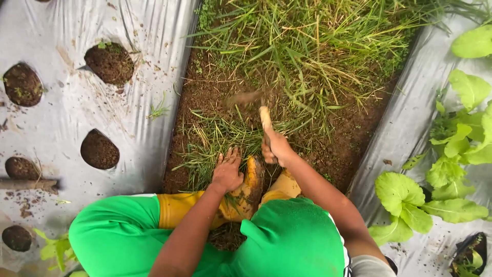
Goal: Weeding a garden bed using a small hand hoe and pulling weeds by hand.
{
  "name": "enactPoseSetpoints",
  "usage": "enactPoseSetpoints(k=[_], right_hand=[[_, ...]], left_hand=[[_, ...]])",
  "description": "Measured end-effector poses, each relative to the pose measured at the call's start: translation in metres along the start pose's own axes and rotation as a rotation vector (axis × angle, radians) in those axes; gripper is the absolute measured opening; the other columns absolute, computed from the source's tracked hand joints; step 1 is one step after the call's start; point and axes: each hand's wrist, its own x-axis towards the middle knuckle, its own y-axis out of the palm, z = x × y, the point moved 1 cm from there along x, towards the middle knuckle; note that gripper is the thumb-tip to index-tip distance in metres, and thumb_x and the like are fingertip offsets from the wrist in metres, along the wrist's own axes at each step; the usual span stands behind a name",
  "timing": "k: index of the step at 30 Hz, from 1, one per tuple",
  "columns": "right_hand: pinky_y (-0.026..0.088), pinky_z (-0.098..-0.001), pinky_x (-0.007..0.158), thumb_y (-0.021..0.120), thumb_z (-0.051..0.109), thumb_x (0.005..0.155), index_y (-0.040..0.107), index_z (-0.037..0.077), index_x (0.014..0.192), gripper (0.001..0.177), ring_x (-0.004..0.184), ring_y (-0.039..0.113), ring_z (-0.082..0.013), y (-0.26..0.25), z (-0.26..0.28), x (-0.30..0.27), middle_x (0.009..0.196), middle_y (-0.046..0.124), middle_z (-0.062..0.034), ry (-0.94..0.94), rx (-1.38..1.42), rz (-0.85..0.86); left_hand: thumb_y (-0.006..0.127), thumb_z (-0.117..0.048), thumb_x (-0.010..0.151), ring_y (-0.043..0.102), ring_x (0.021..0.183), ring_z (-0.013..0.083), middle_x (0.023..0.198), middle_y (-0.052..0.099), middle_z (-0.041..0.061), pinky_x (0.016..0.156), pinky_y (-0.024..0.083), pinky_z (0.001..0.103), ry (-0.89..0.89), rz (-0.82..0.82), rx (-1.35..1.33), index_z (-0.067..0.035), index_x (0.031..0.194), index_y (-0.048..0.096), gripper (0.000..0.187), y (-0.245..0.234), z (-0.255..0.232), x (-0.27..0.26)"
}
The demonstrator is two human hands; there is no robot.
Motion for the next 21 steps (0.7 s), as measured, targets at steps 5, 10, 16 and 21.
enactPoseSetpoints(k=[5,10,16,21], right_hand=[[0.035,-0.0343,0.031,0.037,0.05,0.112,0.046,0.01,0.079,0.052,0.035,0.04,-0.0171,0.001,0.009,-0.012,0.052,0.04,-0.005,-0.024,0.168,-0.017],[0.034,-0.0297,0.034,0.026,0.059,0.11,0.043,0.012,0.087,0.055,0.037,0.035,-0.0131,0.014,0.018,-0.015,0.055,0.038,0.001,-0.016,0.082,-0.035],[0.037,-0.0326,0.026,0.037,0.047,0.112,0.048,0.01,0.078,0.051,0.031,0.04,-0.0177,0.01,0.003,0.007,0.047,0.041,-0.0037,-0.087,0.037,-0.01],[0.037,-0.0314,0.028,0.038,0.039,0.113,0.047,0.011,0.083,0.042,0.035,0.042,-0.0147,0.013,0.003,0.016,0.052,0.043,-0.0015,-0.139,0.097,-0.057]], left_hand=[[0.051,-0.029,0.101,0.009,0.163,0.0312,0.176,0.011,0.009,0.135,0.004,0.054,0.015,-0.018,-0.02,-0.01,0.158,0.037,0.062,0.011,0.01,0.012],[0.053,-0.034,0.099,0.01,0.163,0.0298,0.176,0.012,0.008,0.135,0.005,0.054,-0.003,0.006,-0.001,-0.012,0.159,0.037,0.066,0.018,0.008,0.011],[0.053,-0.041,0.097,0.018,0.162,0.0292,0.176,0.017,0.006,0.134,0.005,0.053,-0.016,0.046,-0.002,-0.014,0.158,0.039,0.068,0.007,0.009,0.007],[0.054,-0.04,0.095,0.021,0.161,0.0298,0.175,0.022,0.007,0.134,0.007,0.053,0.0,-0.002,0.003,-0.014,0.157,0.041,0.068,0.015,0.012,0.012]])
